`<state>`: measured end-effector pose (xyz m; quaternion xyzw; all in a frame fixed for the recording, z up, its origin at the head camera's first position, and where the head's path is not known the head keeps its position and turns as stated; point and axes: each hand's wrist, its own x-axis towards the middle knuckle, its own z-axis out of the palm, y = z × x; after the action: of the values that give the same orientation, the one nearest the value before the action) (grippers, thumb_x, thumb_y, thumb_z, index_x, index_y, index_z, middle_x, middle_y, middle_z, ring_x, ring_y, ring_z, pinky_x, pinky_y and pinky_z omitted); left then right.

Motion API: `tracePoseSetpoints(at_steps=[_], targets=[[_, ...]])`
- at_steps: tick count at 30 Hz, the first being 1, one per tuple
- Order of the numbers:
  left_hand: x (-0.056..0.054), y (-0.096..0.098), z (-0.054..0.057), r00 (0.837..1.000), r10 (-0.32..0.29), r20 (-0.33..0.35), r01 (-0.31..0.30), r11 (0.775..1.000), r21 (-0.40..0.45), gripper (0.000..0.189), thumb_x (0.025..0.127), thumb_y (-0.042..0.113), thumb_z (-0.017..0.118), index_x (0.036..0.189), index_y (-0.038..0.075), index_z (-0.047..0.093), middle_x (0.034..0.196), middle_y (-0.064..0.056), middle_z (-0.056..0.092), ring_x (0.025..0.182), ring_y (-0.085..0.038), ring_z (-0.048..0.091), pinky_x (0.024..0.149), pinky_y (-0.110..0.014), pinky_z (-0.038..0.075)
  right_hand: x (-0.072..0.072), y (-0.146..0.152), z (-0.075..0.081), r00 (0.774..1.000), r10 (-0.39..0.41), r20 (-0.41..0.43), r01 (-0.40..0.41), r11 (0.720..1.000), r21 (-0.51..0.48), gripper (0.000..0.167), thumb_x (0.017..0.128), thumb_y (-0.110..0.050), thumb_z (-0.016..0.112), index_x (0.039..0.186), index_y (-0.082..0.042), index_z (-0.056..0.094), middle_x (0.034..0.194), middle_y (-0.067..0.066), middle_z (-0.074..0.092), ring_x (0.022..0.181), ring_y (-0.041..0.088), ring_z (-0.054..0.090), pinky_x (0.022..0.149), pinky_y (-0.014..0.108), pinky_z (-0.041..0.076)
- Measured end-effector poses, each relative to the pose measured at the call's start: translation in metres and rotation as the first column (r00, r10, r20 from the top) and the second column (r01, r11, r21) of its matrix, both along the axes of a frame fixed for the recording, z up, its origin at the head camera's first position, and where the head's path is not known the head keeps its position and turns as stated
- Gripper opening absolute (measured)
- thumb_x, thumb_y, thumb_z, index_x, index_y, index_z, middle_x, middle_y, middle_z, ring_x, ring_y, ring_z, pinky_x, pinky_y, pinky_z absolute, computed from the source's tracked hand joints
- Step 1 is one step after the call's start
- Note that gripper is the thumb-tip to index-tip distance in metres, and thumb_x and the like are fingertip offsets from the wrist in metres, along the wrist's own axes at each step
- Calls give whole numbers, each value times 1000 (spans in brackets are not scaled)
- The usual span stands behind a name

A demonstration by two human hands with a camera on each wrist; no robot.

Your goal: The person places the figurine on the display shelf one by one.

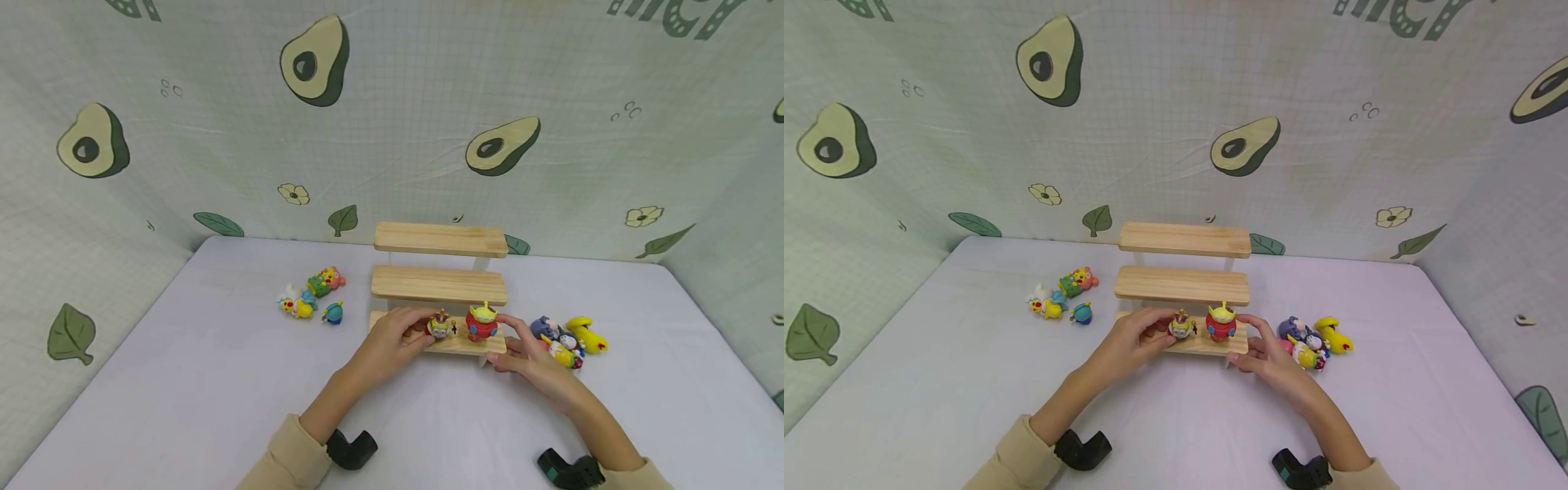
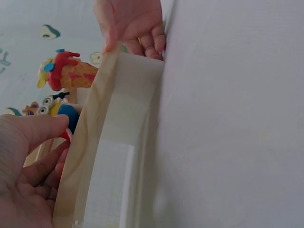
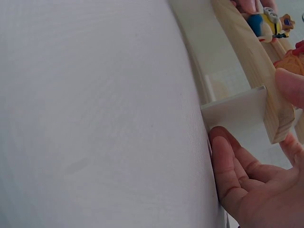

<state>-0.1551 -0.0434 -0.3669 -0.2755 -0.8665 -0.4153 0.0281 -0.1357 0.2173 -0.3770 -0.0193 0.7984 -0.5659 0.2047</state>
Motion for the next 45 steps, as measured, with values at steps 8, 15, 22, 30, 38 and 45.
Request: tracePoseSetpoints(at_steps=[8, 15, 22, 30, 38, 45], targets=[[1, 0, 1, 1000, 8, 5, -8, 1000, 4, 37, 86, 17, 67, 122, 13, 59, 115, -3, 62, 101, -13, 55, 87, -32, 47, 0, 0, 0, 1000, 7, -6, -7, 1000, -5, 74, 89, -26, 60, 144, -19, 11, 126, 23, 49, 96, 22, 57, 83, 31, 45], [1, 1, 1, 1000, 5, 0, -5, 1000, 4, 36, 86, 16, 67, 121, 13, 58, 113, -2, 62, 100, -13, 55, 86, -32, 47, 0, 0, 1, 1000, 7, -8, -7, 1000, -11, 75, 90, -25, 60, 145, -18, 10, 127, 24, 48, 96, 22, 57, 83, 31, 45], [1, 1, 2, 1000, 2, 3, -2, 1000, 2, 37, 86, 16, 67, 122, 13, 58, 111, -1, 62, 99, -12, 55, 87, -31, 46, 0, 1, 1, 1000, 5, -7, -5, 1000, -15, 75, 90, -25, 60, 145, -18, 10, 131, 26, 46, 98, 24, 57, 85, 32, 45], [1, -3, 5, 997, -11, 76, 9, 1000, 28, 41, 86, 15, 67, 125, 16, 55, 109, 1, 60, 96, -10, 55, 80, -22, 47, -1, 1, 0, 1000, 12, -4, -12, 1000, -13, 75, 90, -26, 59, 145, -19, 10, 130, 25, 46, 99, 24, 57, 86, 33, 45], [-1, -15, 13, 997, -17, 78, 9, 994, 108, 30, 86, 9, 65, 115, 11, 61, 104, -3, 63, 90, -9, 59, 78, -22, 50, 0, 1, -1, 1000, 9, -5, -9, 1000, -11, 75, 90, -25, 59, 145, -19, 10, 132, 26, 45, 99, 24, 58, 87, 36, 45], [-4, -33, 25, 1000, 7, 10, -8, 984, 180, 22, 89, 10, 62, 111, 6, 62, 106, -6, 65, 93, -11, 59, 81, -26, 50, 0, 1, 0, 1000, 11, -9, -11, 1000, -9, 75, 90, -26, 59, 145, -18, 9, 131, 27, 45, 99, 24, 58, 86, 35, 45]])
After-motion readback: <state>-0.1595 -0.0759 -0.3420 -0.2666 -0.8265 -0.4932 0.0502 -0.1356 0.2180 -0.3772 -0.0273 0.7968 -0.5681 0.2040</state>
